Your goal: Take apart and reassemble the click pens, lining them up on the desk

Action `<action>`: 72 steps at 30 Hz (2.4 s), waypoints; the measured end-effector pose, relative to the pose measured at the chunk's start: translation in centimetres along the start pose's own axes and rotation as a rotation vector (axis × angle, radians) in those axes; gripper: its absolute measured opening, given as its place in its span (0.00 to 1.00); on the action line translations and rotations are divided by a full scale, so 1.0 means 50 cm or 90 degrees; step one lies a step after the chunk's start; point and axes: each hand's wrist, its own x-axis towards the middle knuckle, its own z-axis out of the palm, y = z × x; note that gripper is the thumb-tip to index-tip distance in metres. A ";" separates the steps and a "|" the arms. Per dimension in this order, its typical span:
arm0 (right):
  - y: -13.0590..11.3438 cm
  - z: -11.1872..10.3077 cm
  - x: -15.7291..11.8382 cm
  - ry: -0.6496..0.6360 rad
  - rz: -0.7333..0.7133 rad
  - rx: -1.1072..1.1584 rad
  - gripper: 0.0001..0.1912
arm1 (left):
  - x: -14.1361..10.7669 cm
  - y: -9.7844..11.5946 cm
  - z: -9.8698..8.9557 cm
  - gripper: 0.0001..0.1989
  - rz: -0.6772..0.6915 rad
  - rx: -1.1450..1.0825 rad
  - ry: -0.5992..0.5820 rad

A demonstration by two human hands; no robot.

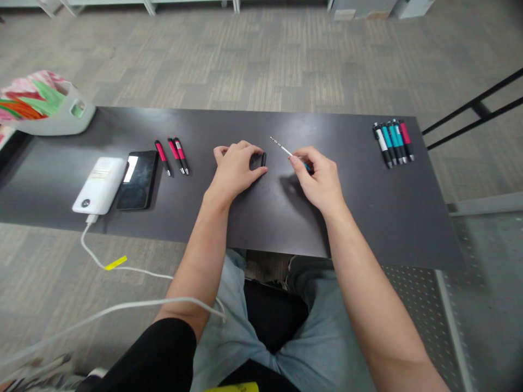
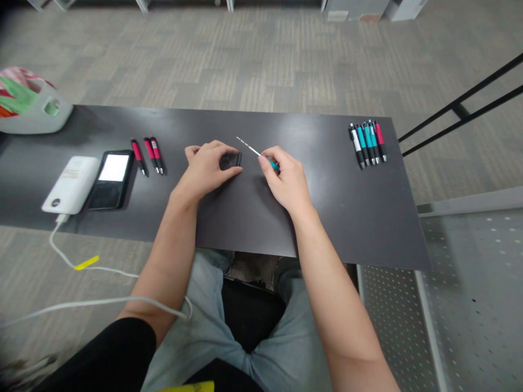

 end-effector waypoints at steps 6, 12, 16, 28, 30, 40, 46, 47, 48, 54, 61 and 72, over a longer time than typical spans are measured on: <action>0.008 0.001 -0.002 -0.007 -0.012 -0.015 0.26 | 0.000 -0.009 0.008 0.24 0.032 -0.048 0.022; 0.008 -0.002 -0.002 -0.016 -0.025 -0.032 0.24 | 0.034 -0.009 0.025 0.17 0.112 -0.374 0.101; 0.006 -0.003 -0.002 -0.028 -0.035 -0.030 0.21 | 0.046 -0.001 0.029 0.22 0.094 -0.457 0.121; 0.018 -0.071 0.002 0.040 -0.024 -0.083 0.15 | 0.048 -0.009 0.039 0.10 0.045 -0.391 0.206; 0.030 -0.087 0.003 0.059 -0.006 -0.091 0.16 | 0.038 -0.004 0.035 0.04 0.060 -0.303 0.158; 0.044 -0.076 0.003 0.044 0.018 -0.086 0.18 | 0.013 0.031 0.035 0.17 0.109 -0.013 -0.014; 0.043 -0.071 0.001 0.022 0.014 -0.078 0.16 | 0.013 0.043 0.024 0.17 0.067 0.004 -0.016; 0.043 -0.070 0.001 0.019 0.012 -0.078 0.16 | 0.013 0.044 0.023 0.16 0.062 0.005 -0.020; 0.043 -0.069 0.001 0.015 0.010 -0.079 0.17 | 0.012 0.045 0.022 0.16 0.058 0.004 -0.024; 0.038 -0.071 0.001 0.001 0.007 -0.075 0.18 | 0.015 0.030 0.024 0.19 0.058 -0.049 -0.005; 0.020 -0.068 -0.001 -0.067 0.023 -0.070 0.19 | 0.022 0.030 0.005 0.21 0.111 -0.173 0.056; 0.056 -0.067 -0.001 0.015 0.049 -0.075 0.21 | 0.033 0.009 0.019 0.05 0.081 -0.180 0.197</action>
